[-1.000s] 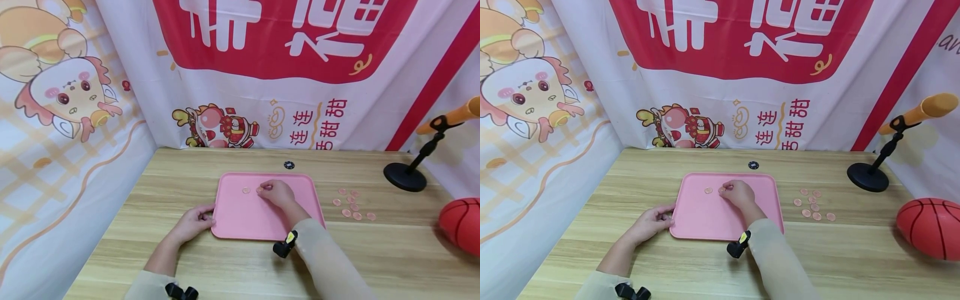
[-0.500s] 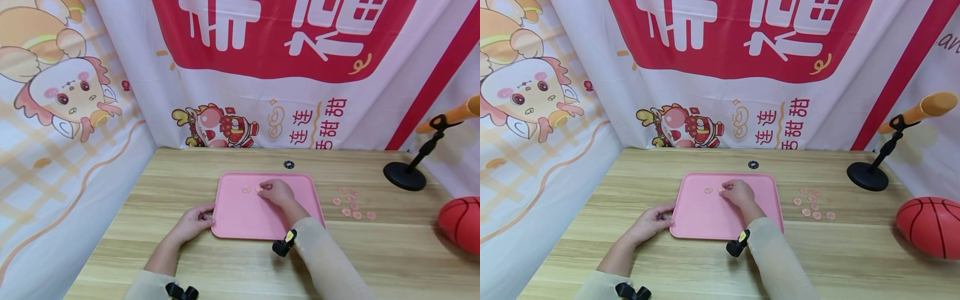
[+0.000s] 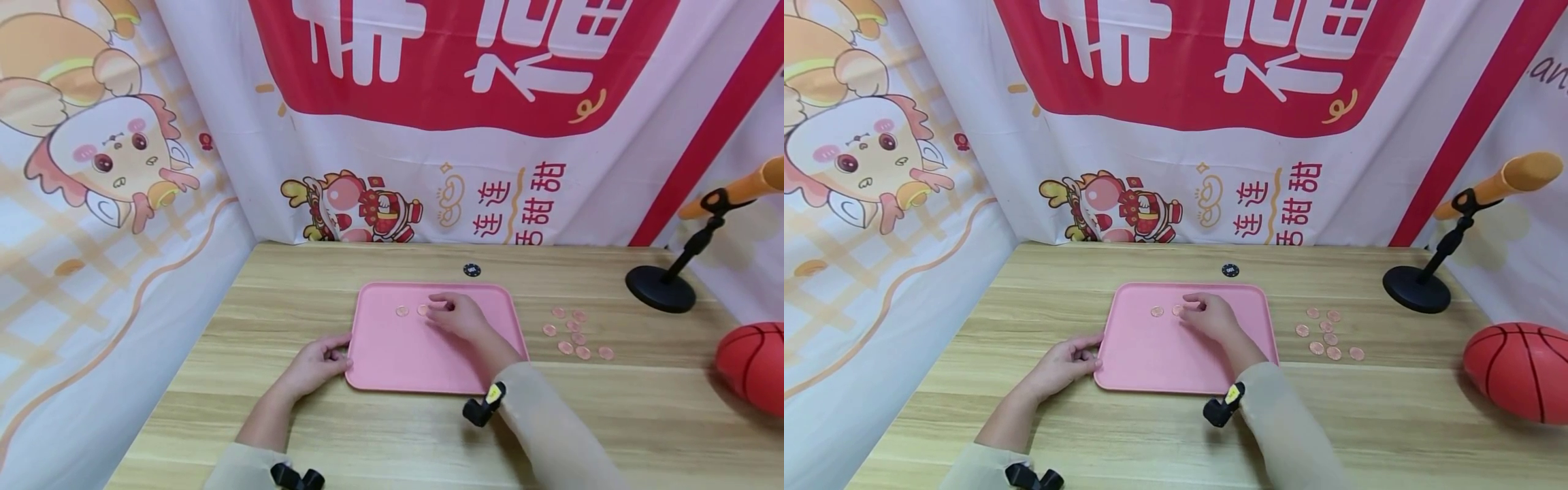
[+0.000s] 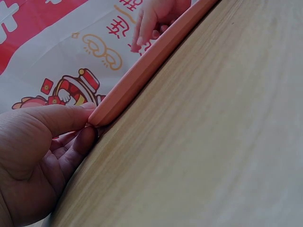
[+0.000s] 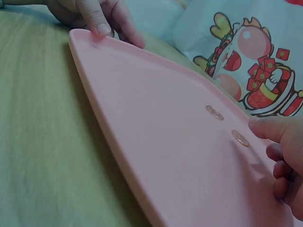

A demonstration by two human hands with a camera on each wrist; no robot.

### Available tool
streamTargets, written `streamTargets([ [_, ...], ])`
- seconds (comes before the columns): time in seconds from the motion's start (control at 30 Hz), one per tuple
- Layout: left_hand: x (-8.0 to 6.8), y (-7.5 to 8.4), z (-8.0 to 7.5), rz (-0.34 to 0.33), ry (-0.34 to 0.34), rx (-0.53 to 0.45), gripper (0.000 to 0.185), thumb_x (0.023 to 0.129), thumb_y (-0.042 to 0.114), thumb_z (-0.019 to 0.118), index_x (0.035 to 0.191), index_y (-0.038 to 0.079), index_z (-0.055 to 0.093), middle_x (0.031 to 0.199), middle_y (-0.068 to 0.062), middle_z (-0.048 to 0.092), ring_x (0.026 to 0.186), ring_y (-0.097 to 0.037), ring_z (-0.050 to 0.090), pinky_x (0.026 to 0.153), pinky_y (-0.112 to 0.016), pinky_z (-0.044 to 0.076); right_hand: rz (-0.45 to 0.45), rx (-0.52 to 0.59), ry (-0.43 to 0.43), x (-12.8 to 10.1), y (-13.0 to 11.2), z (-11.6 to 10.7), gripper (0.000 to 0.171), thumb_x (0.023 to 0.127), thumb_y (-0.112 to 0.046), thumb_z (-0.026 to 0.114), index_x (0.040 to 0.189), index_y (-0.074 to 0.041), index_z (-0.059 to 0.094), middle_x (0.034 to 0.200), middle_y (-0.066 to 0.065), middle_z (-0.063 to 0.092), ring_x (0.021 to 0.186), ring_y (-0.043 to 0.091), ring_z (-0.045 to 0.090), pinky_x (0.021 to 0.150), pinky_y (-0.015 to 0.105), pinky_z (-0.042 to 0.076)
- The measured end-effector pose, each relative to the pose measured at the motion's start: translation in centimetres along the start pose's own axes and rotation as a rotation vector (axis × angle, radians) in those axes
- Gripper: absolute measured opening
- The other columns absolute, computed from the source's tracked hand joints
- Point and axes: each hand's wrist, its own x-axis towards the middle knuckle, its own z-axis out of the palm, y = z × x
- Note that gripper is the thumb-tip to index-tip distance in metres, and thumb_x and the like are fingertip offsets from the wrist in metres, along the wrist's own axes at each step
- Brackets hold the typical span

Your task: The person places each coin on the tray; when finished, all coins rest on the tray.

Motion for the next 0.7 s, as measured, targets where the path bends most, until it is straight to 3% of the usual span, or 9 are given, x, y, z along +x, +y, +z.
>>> streamTargets([
  [0.1,0.1,-0.2,0.1,0.001,0.000,0.004,0.055,0.087,0.012,0.072,0.137,-0.004,0.053,0.102,-0.013,0.061,0.084,-0.013,0.056,0.071,-0.019,0.049,-0.045,0.024,0.005,-1.3,0.1,-1.2,0.045,0.088,-0.026,0.073,0.129,-0.012,0.063,0.090,0.006,0.060,0.069,0.015,0.055,0.061,0.028,0.050],
  [0.37,0.2,-0.4,0.0,0.005,0.005,0.006,0.055,0.087,0.011,0.072,0.137,-0.003,0.053,0.106,-0.014,0.060,0.086,-0.013,0.057,0.072,-0.019,0.049,-0.082,0.012,0.080,-4.8,1.9,-5.4,0.038,0.092,-0.025,0.068,0.127,-0.009,0.065,0.104,0.012,0.063,0.086,0.019,0.055,0.068,0.027,0.051],
  [0.57,0.1,-0.4,0.1,0.013,0.006,0.009,0.055,0.087,0.011,0.072,0.137,-0.003,0.054,0.106,-0.014,0.061,0.085,-0.012,0.057,0.072,-0.019,0.049,-0.022,0.082,0.163,-7.1,4.3,-8.4,0.042,0.092,-0.023,0.068,0.129,-0.004,0.062,0.102,0.009,0.061,0.088,0.014,0.052,0.069,0.021,0.048],
  [0.7,0.1,-0.3,0.2,0.010,0.009,0.008,0.055,0.087,0.011,0.072,0.136,-0.003,0.054,0.106,-0.014,0.061,0.086,-0.012,0.056,0.072,-0.019,0.049,-0.067,-0.003,0.207,-8.7,6.3,-10.6,0.043,0.093,-0.025,0.067,0.129,-0.001,0.062,0.101,0.008,0.061,0.087,0.006,0.051,0.072,0.018,0.046],
])
